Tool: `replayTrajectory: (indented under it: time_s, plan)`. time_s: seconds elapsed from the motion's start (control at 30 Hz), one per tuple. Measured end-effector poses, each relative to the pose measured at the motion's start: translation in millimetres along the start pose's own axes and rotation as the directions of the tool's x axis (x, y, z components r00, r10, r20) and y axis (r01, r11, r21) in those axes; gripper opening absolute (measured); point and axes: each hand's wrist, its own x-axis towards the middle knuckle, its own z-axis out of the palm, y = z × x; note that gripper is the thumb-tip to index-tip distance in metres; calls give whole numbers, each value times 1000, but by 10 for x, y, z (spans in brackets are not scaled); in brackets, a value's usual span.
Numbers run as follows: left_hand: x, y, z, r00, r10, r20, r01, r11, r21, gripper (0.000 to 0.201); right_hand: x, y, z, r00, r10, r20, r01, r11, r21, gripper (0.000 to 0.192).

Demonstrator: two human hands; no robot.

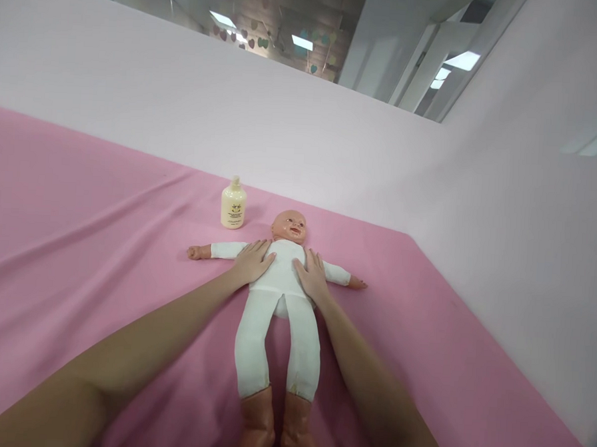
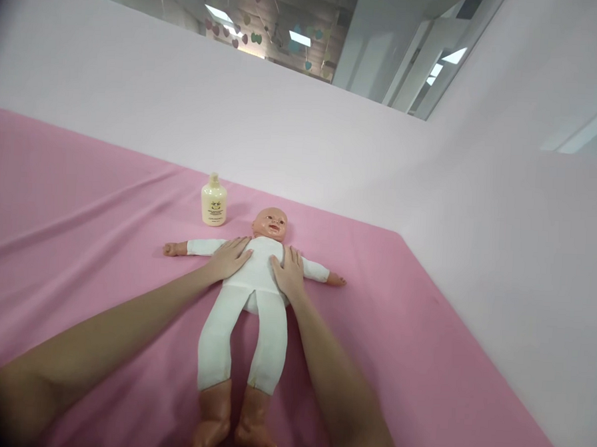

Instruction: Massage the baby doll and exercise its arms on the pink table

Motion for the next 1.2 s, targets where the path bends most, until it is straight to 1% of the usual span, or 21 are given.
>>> replayTrajectory:
  time_s: [0.07,0.17,0.23,0.3,0.37,0.43,0.47,0.53,0.57,0.6,0.63,0.7,0.77,0.83,0.93,1.0,1.03,1.1,1.13,1.17,1.2]
  plan:
    - [-1,-16,-51,1000,-8,-17,8,999,35,59,22,85,-9,999,32,-12,-32,999,-31,71]
    - [-8,-73,-142,999,-21,-35,25,993,118,55,40,187,-81,992,85,-92,-93,992,-85,62]
    - [-10,-121,-180,998,-37,-46,45,981,189,54,47,210,-144,985,121,-123,-137,981,-135,57]
    - [-11,-156,-185,997,-46,-59,59,970,237,52,51,172,-193,982,161,-102,-178,967,-183,56]
    - [-12,-167,-164,996,-49,-70,65,964,259,50,37,70,-217,981,193,-33,-196,959,-203,55]
    - [-17,-158,-137,996,-47,-75,65,961,269,49,-22,-94,-216,983,175,61,-160,969,-188,57]
    - [-22,-149,-127,996,-45,-75,64,959,276,49,-77,-194,-210,984,132,118,-110,978,-175,60]
    - [-33,-133,-117,997,-39,-73,59,954,295,50,-241,-418,-198,978,-27,206,63,984,-169,64]
    - [-39,-127,-117,997,-35,-75,56,951,306,50,-345,-535,-197,957,-120,265,168,971,-169,60]
    - [-45,-124,-118,997,-29,-77,52,948,315,51,-459,-649,-200,921,-216,325,276,949,-150,54]
    - [-51,-123,-119,996,-22,-81,47,946,322,51,-577,-758,-210,879,-290,378,359,925,-124,50]
    - [-56,-129,-120,996,-9,-90,38,944,329,51,-805,-947,-244,775,-405,484,491,869,-58,45]
    - [-53,-140,-116,996,-2,-94,33,942,335,51,-998,-1088,-294,694,-476,540,568,823,-3,45]
    - [-45,-150,-110,995,-3,-98,37,938,345,49,-1155,-1183,-353,623,-511,592,615,788,33,45]
    - [-36,-160,-105,995,-6,-100,42,932,361,48,-1358,-1273,-430,495,-551,672,680,727,94,44]
    - [-36,-163,-106,995,-1,-100,37,932,360,49,-1488,-1315,-459,412,-588,697,730,670,134,41]
    - [-37,-164,-107,995,3,-99,33,934,357,50,-1546,-1331,-466,379,-604,701,752,642,147,39]
    - [-39,-167,-109,995,6,-97,28,938,347,50,-1621,-1348,-468,333,-626,705,783,600,163,37]
    - [-39,-169,-108,995,7,-96,26,940,341,51,-1627,-1345,-464,327,-627,707,788,594,163,37]
    - [-37,-172,-106,996,6,-94,26,942,335,51,-1606,-1331,-458,343,-619,706,784,603,149,38]
    - [-34,-174,-102,996,3,-92,28,944,329,51,-1556,-1306,-450,382,-606,698,770,627,123,40]
